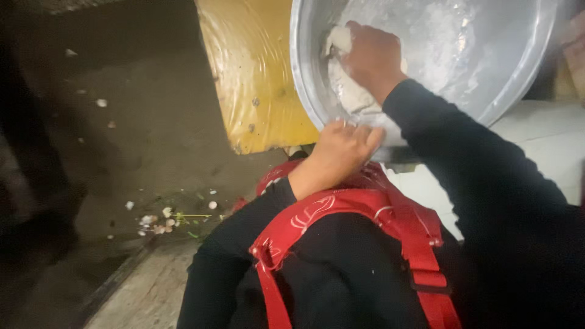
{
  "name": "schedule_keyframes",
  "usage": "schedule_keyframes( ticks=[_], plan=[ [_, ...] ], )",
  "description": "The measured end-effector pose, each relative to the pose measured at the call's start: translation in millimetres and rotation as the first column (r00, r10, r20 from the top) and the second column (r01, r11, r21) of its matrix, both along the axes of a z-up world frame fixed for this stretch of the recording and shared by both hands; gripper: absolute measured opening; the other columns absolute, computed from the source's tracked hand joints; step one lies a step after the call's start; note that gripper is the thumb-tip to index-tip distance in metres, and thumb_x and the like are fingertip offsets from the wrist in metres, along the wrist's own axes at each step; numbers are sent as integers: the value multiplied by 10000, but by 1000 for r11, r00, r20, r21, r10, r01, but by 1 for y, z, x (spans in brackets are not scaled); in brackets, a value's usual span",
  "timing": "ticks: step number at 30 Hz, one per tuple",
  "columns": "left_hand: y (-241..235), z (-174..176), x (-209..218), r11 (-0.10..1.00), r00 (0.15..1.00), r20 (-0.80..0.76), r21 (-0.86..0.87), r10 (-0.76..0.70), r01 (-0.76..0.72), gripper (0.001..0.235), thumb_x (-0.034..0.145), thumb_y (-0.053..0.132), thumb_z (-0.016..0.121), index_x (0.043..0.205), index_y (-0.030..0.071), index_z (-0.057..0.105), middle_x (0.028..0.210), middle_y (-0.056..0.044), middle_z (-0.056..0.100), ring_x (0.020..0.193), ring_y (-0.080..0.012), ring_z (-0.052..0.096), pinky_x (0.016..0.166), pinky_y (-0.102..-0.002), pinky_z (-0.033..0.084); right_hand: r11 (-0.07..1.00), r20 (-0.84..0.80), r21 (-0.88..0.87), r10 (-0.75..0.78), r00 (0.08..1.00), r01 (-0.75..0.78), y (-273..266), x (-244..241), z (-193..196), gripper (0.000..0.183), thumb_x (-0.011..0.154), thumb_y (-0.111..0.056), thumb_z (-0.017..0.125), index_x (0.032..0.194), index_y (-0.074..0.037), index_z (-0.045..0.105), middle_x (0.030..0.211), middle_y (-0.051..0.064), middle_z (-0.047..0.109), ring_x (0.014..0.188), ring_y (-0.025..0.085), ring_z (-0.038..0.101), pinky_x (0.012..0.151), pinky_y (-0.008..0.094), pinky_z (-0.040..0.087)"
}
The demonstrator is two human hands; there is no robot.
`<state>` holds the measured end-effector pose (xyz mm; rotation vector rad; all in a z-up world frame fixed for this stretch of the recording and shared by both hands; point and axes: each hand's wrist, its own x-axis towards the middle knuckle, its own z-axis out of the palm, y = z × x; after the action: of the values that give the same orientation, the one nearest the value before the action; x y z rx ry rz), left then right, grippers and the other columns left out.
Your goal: The person kneads dough by hand in a large metal bowl. They repeatedly press, fold, and turn the dough to develop its texture.
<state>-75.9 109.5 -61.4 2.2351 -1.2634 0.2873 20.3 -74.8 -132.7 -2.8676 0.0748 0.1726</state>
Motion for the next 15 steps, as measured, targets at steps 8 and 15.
schedule_keyframes(
  ticks=[8, 15],
  plan=[
    [-6, 6, 3, 987, 993, -98, 145, -60, 74, 277, 728, 187, 700, 986, 118, 624, 785, -55, 669, 687, -280, 687, 736, -447, 495, 696, -312, 701, 103, 944, 155, -75, -17, 35, 601, 895, -273, 719, 1425, -53, 538, 1135, 203, 715, 999, 319, 684, 876, 409, 522],
    [-9, 11, 4, 984, 988, -134, 147, -81, 101, 191, 822, 213, 721, 949, 116, 615, 767, -60, 662, 679, -290, 677, 735, -458, 482, 827, 103, 557, 16, 995, -71, -75, -70, 124, 524, 909, -121, 752, 1420, -76, 647, 1294, 145, 700, 1024, 248, 696, 918, 325, 546]
  ],
)
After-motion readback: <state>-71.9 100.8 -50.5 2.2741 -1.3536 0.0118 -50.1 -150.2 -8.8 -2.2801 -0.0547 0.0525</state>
